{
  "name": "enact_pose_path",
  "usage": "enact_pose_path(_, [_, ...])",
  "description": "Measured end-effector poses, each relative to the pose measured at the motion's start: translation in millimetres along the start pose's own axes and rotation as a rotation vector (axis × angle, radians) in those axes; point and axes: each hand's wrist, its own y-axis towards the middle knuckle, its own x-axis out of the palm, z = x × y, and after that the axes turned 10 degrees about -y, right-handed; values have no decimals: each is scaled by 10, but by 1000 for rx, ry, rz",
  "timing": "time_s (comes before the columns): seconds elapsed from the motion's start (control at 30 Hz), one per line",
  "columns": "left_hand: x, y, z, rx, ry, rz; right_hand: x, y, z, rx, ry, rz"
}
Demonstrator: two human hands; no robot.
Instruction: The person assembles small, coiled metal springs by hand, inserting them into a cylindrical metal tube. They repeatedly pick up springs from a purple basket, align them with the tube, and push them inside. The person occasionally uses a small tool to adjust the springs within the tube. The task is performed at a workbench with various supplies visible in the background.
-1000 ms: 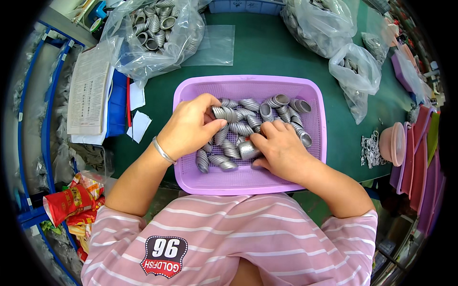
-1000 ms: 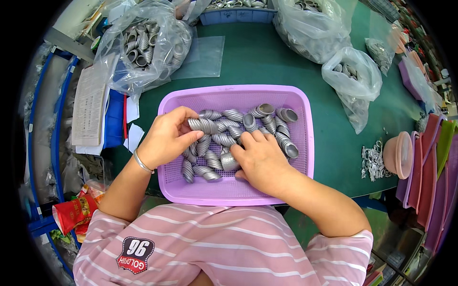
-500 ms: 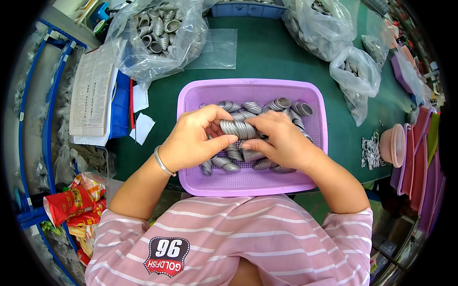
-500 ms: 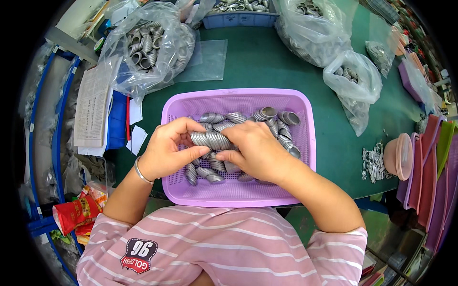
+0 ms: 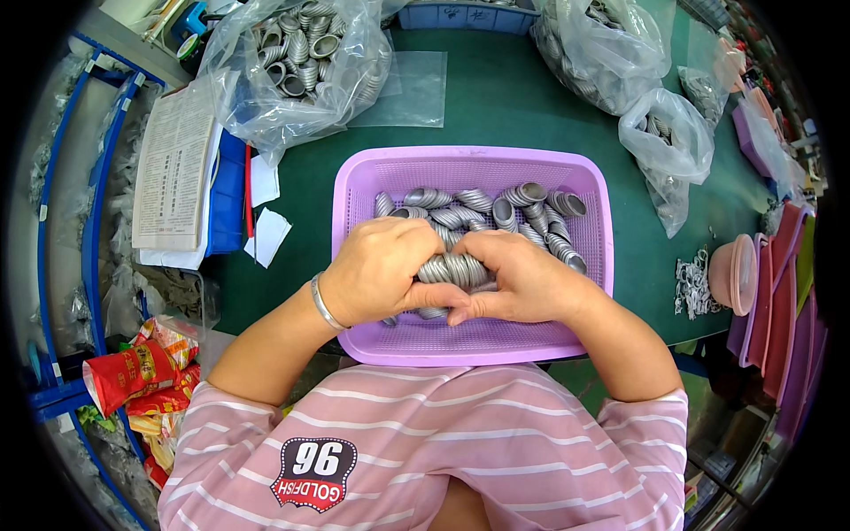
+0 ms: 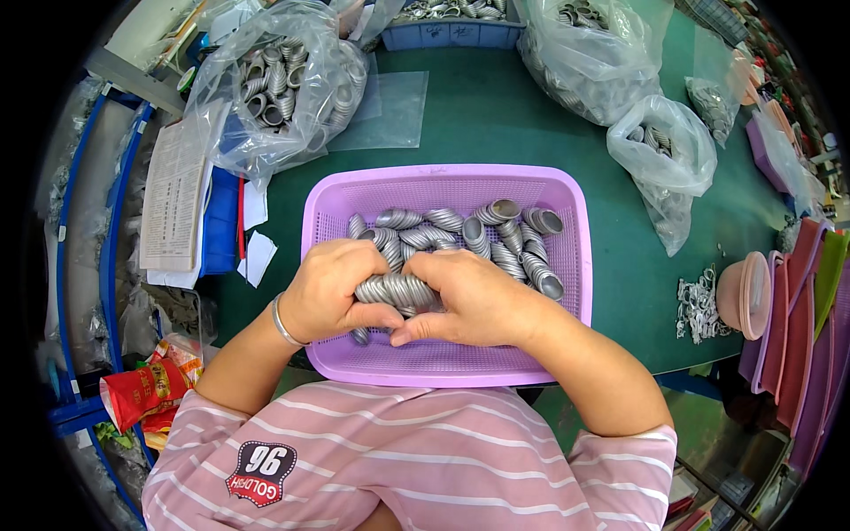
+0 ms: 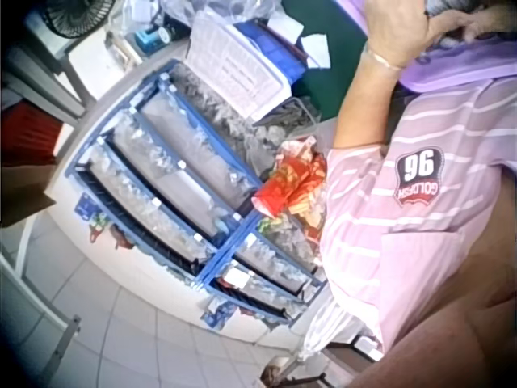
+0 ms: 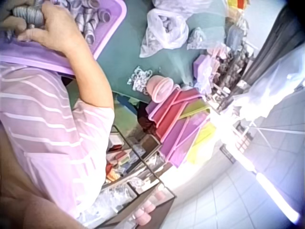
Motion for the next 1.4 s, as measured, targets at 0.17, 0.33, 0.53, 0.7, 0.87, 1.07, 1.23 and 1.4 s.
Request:
enact_pose_path(0.17, [81, 21, 15, 87, -72, 101, 132, -19, 51, -40, -134, 86])
enact_pose_path(0.33, [59, 63, 79, 52, -58, 152, 170, -47, -61, -7, -409, 273])
enact_pose_path(0.53, [73, 31, 102, -101, -40, 94, 18, -128, -114, 60, -432, 217])
enact_pose_path(0.7, [-205, -45, -45, -311, 149, -196, -93, -352, 21, 192, -635, -1])
enact_pose_path(0.87, [-304, 51, -74, -227, 109, -118, 125, -354, 98, 128, -758, -20])
enact_pose_path(1.07, [-227, 57, -224, -294, 274, -121, 162, -368, 61, 168, -707, -24])
enact_pose_path(1.23, [-90, 58, -332, -329, 347, -261, 228, -446, 111, 193, -726, 12])
enact_pose_path(1.4, [-154, 79, -300, -320, 211, -189, 234, -470, 164, 173, -748, 15])
